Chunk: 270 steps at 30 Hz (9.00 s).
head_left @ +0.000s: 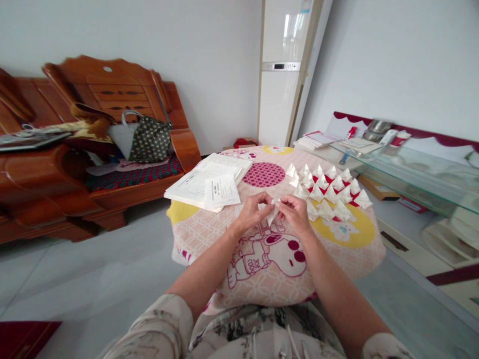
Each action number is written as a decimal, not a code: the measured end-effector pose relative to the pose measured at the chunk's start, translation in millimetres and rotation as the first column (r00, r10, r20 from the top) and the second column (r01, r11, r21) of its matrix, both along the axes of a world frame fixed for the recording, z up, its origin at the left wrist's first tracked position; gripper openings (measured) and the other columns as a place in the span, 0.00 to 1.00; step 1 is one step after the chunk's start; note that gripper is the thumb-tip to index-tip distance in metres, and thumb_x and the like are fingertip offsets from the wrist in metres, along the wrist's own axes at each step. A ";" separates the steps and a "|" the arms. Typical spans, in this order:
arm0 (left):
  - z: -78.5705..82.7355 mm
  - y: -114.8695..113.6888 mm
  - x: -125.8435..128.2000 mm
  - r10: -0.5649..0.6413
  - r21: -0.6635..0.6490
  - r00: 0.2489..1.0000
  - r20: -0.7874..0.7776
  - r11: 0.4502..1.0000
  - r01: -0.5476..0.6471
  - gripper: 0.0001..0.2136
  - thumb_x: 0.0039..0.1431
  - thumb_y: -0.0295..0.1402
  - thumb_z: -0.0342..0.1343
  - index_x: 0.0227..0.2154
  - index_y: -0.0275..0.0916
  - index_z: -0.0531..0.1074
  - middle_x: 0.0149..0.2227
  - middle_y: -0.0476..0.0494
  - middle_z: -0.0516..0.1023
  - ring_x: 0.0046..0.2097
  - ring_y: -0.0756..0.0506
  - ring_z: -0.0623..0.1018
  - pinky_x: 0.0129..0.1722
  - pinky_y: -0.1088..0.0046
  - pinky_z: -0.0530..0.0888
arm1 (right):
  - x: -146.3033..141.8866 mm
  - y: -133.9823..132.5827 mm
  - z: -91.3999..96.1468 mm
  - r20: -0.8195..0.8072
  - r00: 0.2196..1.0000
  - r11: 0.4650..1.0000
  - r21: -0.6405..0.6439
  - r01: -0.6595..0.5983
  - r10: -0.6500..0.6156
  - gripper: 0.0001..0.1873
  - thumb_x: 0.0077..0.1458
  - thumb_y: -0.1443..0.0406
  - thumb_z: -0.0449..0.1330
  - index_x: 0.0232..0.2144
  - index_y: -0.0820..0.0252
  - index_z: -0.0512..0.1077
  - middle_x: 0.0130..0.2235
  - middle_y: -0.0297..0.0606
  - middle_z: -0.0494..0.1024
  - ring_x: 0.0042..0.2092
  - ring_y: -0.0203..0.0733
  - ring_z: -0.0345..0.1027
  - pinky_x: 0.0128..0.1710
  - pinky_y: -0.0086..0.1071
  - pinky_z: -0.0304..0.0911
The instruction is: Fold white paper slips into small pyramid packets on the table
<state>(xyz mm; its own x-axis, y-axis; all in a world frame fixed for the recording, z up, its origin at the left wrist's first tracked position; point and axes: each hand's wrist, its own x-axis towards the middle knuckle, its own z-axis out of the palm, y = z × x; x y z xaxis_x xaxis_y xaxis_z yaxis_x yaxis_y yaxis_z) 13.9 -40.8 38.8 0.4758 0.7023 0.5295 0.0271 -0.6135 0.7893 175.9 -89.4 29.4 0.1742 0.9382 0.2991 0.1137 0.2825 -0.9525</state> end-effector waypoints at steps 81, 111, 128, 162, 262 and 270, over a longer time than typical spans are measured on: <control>-11.6 12.8 2.9 -0.155 -0.281 0.985 0.077 0.944 0.170 0.22 0.57 0.52 0.59 0.24 0.36 0.66 0.21 0.54 0.61 0.24 0.54 0.60 0.24 0.77 0.57 | 0.6 -4.5 -0.6 -0.047 0.984 0.981 -0.085 -0.173 0.170 0.15 0.52 0.57 0.64 0.20 0.59 0.69 0.16 0.30 0.70 0.17 0.31 0.55 0.18 0.27 0.49; -9.5 19.9 -13.5 -0.128 -0.547 0.837 0.532 0.703 0.455 0.18 0.47 0.40 0.71 0.32 0.36 0.70 0.24 0.50 0.74 0.26 0.52 0.75 0.30 0.76 0.71 | 9.5 4.7 -2.7 -0.635 0.757 0.971 -0.043 -0.234 0.154 0.09 0.39 0.66 0.68 0.25 0.57 0.73 0.23 0.32 0.78 0.24 0.37 0.72 0.24 0.29 0.70; -2.5 20.0 -17.0 -0.225 -0.271 0.973 0.053 0.935 0.230 0.17 0.63 0.44 0.57 0.27 0.35 0.68 0.22 0.50 0.71 0.23 0.53 0.69 0.25 0.77 0.65 | 7.5 2.3 -7.7 0.102 0.991 0.994 0.069 0.080 -0.087 0.18 0.53 0.60 0.60 0.44 0.62 0.79 0.25 0.36 0.79 0.23 0.39 0.68 0.22 0.31 0.59; -6.1 4.5 -2.9 -0.235 -0.265 0.963 0.130 0.928 0.262 0.09 0.57 0.32 0.58 0.38 0.37 0.66 0.28 0.52 0.72 0.26 0.53 0.71 0.28 0.77 0.68 | 6.8 -4.4 -0.1 -0.222 0.964 0.981 -0.092 -0.169 0.146 0.10 0.49 0.59 0.65 0.25 0.60 0.74 0.17 0.34 0.74 0.18 0.33 0.62 0.17 0.26 0.52; -6.5 8.1 2.3 -0.147 -0.146 0.988 0.055 0.977 0.153 0.21 0.63 0.51 0.54 0.26 0.36 0.65 0.21 0.54 0.63 0.23 0.54 0.61 0.24 0.76 0.59 | 7.0 -5.9 0.2 -0.022 0.991 0.989 -0.065 -0.132 0.131 0.17 0.55 0.55 0.63 0.21 0.58 0.69 0.16 0.30 0.67 0.18 0.32 0.56 0.19 0.29 0.49; -7.0 6.0 2.4 -0.157 -0.194 0.984 0.083 0.966 0.171 0.20 0.63 0.51 0.54 0.28 0.36 0.66 0.21 0.54 0.63 0.23 0.54 0.62 0.24 0.76 0.59 | 6.1 -7.4 2.7 -0.011 0.990 0.987 -0.084 -0.139 0.138 0.13 0.52 0.59 0.64 0.21 0.59 0.72 0.16 0.29 0.66 0.18 0.32 0.54 0.19 0.29 0.48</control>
<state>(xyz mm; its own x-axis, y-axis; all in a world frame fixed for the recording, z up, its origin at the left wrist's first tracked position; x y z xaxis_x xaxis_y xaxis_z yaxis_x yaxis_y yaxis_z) 16.3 -34.9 31.9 0.5618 0.7121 0.4211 -0.1171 -0.4354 0.8926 182.1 -96.8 32.1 0.0420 0.9753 0.2169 0.0741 0.2134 -0.9741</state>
